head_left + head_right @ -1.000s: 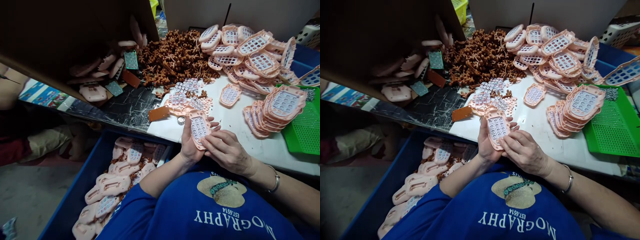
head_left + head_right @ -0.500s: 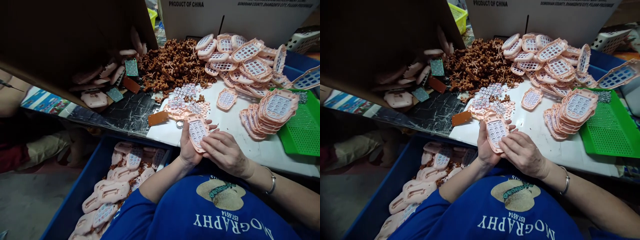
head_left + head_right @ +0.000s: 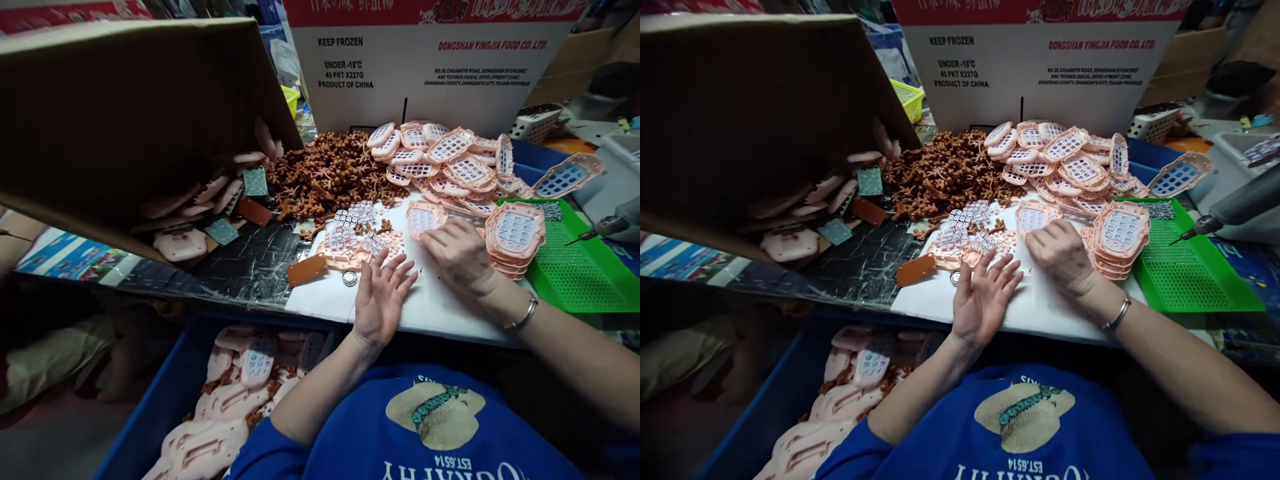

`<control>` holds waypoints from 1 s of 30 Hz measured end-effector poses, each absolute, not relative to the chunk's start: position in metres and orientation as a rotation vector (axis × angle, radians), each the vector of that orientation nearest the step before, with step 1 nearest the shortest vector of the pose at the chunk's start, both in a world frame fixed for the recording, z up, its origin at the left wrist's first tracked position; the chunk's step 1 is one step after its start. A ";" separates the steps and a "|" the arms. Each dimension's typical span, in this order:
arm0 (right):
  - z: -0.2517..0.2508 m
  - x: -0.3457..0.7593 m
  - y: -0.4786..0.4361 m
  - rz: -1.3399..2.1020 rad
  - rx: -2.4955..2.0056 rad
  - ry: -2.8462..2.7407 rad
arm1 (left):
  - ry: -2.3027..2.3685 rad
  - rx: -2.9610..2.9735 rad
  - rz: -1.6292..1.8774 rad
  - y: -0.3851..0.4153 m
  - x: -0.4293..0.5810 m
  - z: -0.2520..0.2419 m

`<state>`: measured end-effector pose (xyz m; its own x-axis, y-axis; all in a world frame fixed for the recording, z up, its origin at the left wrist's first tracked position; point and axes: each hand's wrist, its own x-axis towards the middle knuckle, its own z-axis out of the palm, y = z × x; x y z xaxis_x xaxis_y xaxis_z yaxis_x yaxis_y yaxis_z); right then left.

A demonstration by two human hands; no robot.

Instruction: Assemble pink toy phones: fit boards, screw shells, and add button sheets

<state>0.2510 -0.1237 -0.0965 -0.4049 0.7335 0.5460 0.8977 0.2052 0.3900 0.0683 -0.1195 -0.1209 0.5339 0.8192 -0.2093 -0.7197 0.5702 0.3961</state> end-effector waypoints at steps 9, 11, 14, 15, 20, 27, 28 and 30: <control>-0.100 0.247 -0.106 -0.731 -1.854 -2.251 | 0.423 0.361 0.887 -0.123 0.057 -0.123; -0.096 0.234 -0.103 -0.557 -1.828 -2.324 | 0.447 0.428 0.870 -0.125 0.051 -0.121; -0.091 0.215 -0.086 -0.328 -1.867 -2.391 | 0.484 0.538 0.863 -0.128 0.039 -0.120; -0.089 0.210 -0.077 -0.301 -1.884 -2.393 | 0.499 0.566 0.872 -0.129 0.036 -0.119; -0.081 0.209 -0.012 -0.342 -2.023 -2.313 | 0.549 0.637 0.914 -0.127 0.034 -0.117; -0.055 0.254 0.061 -0.495 -2.163 -2.097 | 0.546 0.662 0.862 -0.116 0.056 -0.120; -0.054 0.262 0.065 -0.501 -2.171 -2.087 | 0.537 0.651 0.853 -0.115 0.057 -0.121; -0.055 0.279 0.070 -0.513 -2.169 -2.092 | 0.512 0.621 0.826 -0.113 0.056 -0.124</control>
<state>0.2789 0.0697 -0.0554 0.0089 0.9552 0.2958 0.9837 -0.0614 0.1688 0.0558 -0.1127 -0.1236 0.5774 0.7971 -0.1766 -0.5127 0.5223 0.6814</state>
